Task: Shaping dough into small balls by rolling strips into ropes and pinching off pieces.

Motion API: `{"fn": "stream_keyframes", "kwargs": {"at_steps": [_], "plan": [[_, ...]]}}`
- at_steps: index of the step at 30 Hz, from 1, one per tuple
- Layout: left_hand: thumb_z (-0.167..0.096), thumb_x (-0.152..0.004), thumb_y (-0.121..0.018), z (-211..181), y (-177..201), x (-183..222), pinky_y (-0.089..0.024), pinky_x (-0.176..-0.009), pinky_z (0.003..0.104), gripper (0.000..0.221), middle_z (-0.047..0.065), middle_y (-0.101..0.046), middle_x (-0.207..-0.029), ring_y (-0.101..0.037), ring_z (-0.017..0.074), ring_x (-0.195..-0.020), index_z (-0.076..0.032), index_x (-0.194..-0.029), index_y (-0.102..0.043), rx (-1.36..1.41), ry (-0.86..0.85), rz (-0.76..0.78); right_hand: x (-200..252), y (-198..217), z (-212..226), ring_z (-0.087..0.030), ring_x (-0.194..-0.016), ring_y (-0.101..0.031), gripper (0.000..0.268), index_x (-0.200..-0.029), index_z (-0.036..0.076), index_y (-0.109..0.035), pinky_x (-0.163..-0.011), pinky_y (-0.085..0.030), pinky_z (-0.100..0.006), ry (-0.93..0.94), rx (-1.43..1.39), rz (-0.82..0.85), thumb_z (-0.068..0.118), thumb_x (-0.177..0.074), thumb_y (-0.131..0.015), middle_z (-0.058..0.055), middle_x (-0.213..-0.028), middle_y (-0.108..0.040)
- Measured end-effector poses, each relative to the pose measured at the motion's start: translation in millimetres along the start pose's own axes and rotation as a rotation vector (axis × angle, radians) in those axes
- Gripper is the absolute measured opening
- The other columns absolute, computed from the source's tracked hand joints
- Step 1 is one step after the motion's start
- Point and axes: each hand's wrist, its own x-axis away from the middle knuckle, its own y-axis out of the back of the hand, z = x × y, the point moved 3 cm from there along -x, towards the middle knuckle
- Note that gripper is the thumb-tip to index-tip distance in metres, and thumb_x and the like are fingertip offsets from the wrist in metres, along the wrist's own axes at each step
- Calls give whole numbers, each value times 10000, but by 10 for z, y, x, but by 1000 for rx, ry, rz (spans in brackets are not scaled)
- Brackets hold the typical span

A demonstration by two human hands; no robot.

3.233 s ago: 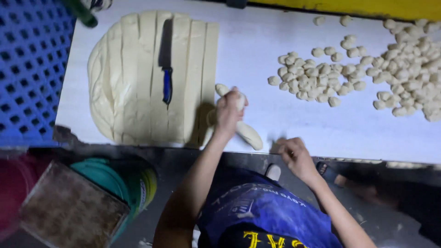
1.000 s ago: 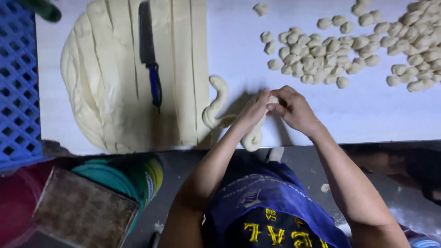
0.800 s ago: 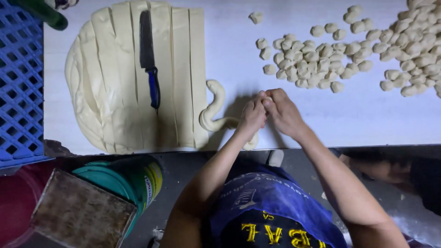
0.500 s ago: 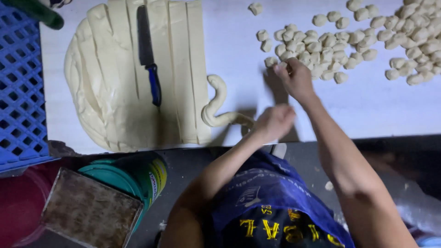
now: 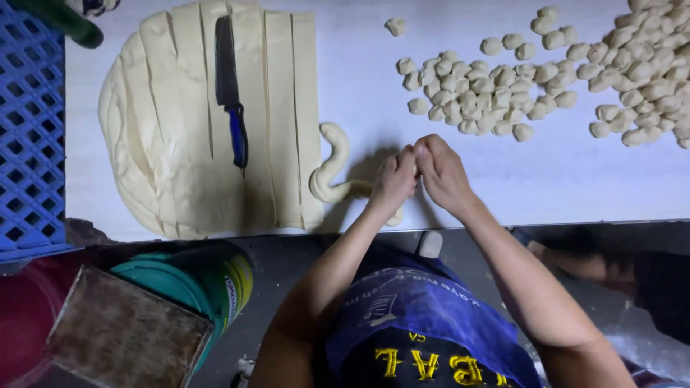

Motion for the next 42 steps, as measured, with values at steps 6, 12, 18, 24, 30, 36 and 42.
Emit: {"fn": "stream_keyframes", "kwargs": {"at_steps": [6,12,18,24,30,36,42], "plan": [[-323,-947,-463,169,-97,68,-460,-429,303,400,45,-534,-460,-598,203,-451,-173,-599,-592,-200,-250,162,-312,-147,-976,-462,-670,-645,308,-859,10,-598,-554,-453,-493,-108,177,-318,196,-1094,-529,-263,-653,-586],[-133,-962,-578,712,-117,-714,-545,-690,253,201,10,-699,-719,-722,129,-767,-162,-804,-698,-1130,-915,-136,-57,361,-34,-502,-890,-678,702,-1482,-139,-466,-721,-557,-529,-135,54,-139,150,-936,-798,-405,-1265,-571],[-501,-1083,-246,140,118,-213,-565,-880,457,649,188,-693,-1097,-684,351,-1084,-12,-1303,-611,-69,-114,330,24,116,-20,-420,-843,-683,384,-1249,-41,-674,-691,-558,-474,2,-7,21,148,-929,-774,-200,-1031,-625],[-230,-1030,-363,121,-28,-1,-514,-692,636,435,375,-628,-773,-673,531,-862,83,-821,-580,-213,-299,-67,95,-105,-83,-508,-866,-637,479,-1279,19,-558,-701,-520,-609,-70,84,5,444,-1128,-397,-208,-1045,-541],[-248,-1046,-504,513,-281,-150,-535,-572,477,421,239,-692,-709,-731,417,-755,-5,-781,-722,-218,-515,136,-421,-9,-999,-507,-686,-666,429,-831,20,-624,-544,-466,-553,-145,379,-276,320,-1120,-519,-245,-634,-620],[-288,-1034,-410,709,-73,-673,-424,-735,322,340,42,-612,-764,-538,174,-776,-89,-865,-627,360,-252,14,38,312,163,-533,-858,-682,570,-1423,-123,-495,-686,-566,-577,-87,12,-90,-54,-898,-707,-417,-1261,-559],[-480,-1105,-215,289,67,-243,-520,-897,455,572,131,-711,-925,-705,344,-960,-110,-1030,-645,-69,-84,307,109,133,-63,-355,-878,-660,275,-1196,20,-717,-725,-533,-440,-41,-27,-31,166,-967,-758,-161,-1025,-600]]}}
